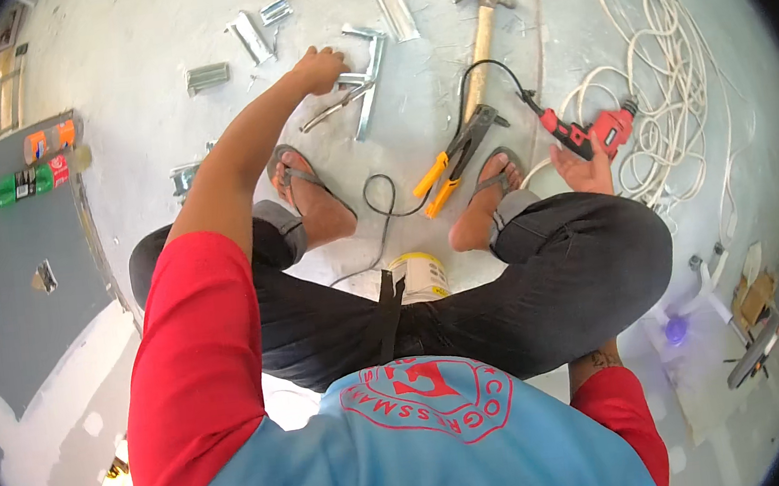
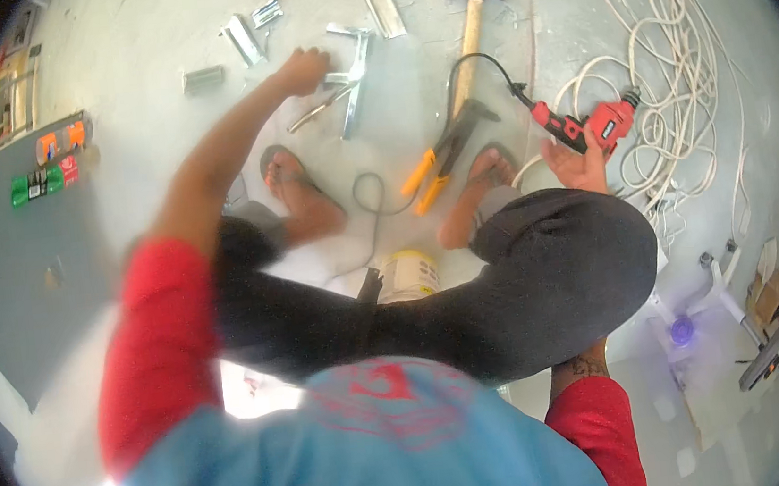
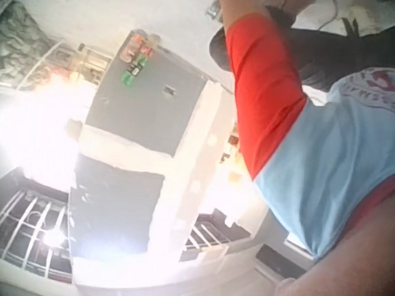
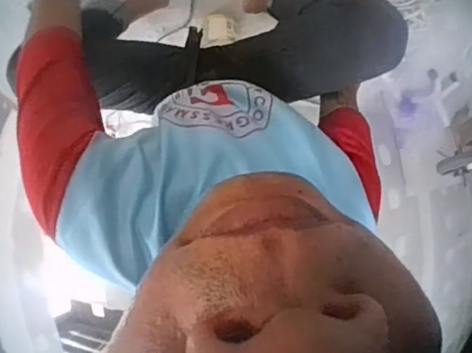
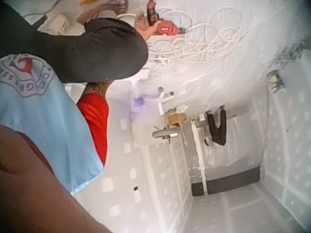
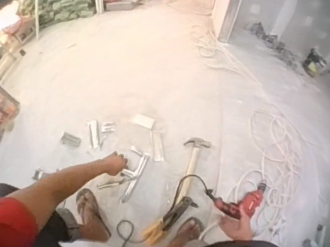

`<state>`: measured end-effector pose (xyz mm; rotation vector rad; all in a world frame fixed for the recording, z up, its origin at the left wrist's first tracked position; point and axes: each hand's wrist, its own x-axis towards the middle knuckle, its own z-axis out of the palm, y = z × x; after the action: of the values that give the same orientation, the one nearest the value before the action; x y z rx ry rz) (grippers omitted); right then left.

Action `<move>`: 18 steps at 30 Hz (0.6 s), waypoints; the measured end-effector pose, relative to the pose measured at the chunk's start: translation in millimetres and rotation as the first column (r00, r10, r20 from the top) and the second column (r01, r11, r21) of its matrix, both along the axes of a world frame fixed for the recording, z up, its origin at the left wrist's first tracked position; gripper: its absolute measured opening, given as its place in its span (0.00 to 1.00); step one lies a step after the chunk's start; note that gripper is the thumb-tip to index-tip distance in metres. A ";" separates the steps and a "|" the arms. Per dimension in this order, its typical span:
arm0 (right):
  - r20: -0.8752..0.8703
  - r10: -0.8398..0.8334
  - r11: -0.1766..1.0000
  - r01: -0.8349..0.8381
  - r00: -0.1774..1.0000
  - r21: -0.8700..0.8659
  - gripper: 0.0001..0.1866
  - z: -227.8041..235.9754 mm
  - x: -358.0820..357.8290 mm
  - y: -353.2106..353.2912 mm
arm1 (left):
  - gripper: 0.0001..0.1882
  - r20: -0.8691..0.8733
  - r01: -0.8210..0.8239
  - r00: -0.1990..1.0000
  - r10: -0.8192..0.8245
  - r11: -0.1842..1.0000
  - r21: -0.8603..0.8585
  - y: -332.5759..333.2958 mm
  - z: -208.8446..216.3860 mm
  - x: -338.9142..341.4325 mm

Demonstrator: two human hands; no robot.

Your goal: The recorder uses various tools including a drill and a riveter to assemble metal frame components on the floor of a construction site.

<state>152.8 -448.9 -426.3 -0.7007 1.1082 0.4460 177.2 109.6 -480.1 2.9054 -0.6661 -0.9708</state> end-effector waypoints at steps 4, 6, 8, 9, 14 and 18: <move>-0.156 -0.339 0.930 0.355 0.928 0.092 0.43 -33.9 5.3 14.1 | 0.17 0.090 0.010 0.996 -0.021 0.993 0.117 -6.4 8.3 -3.1; -0.031 -0.362 0.927 0.363 0.932 0.094 0.47 -43.4 1.3 16.1 | 0.22 0.109 -0.149 0.984 0.139 0.985 0.085 -3.8 15.2 -7.3; 0.069 -0.438 0.897 0.430 0.896 0.106 0.49 -50.0 -3.2 15.5 | 0.24 0.165 -0.489 0.863 0.477 0.871 0.043 3.7 20.2 -12.0; 0.059 -0.427 0.900 0.419 0.902 0.117 0.49 -52.5 -5.7 14.6 | 0.26 0.186 -0.751 0.635 0.750 0.655 -0.077 6.6 20.1 -14.6; 0.069 -0.317 0.942 0.322 0.946 -0.091 0.47 -60.6 1.4 8.4 | 0.35 -0.202 -0.899 -0.307 0.930 -0.353 -0.260 9.5 -4.5 -48.5; 0.079 -0.291 0.936 0.301 0.953 -0.180 0.43 -65.1 9.0 -0.7 | 0.42 -0.354 -0.935 -0.293 0.888 -0.344 -0.090 -0.9 -19.7 -51.4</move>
<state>161.9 -449.6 -491.4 -0.6932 1.1953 0.0633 125.8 108.8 -499.9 1.6906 1.4210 -0.4974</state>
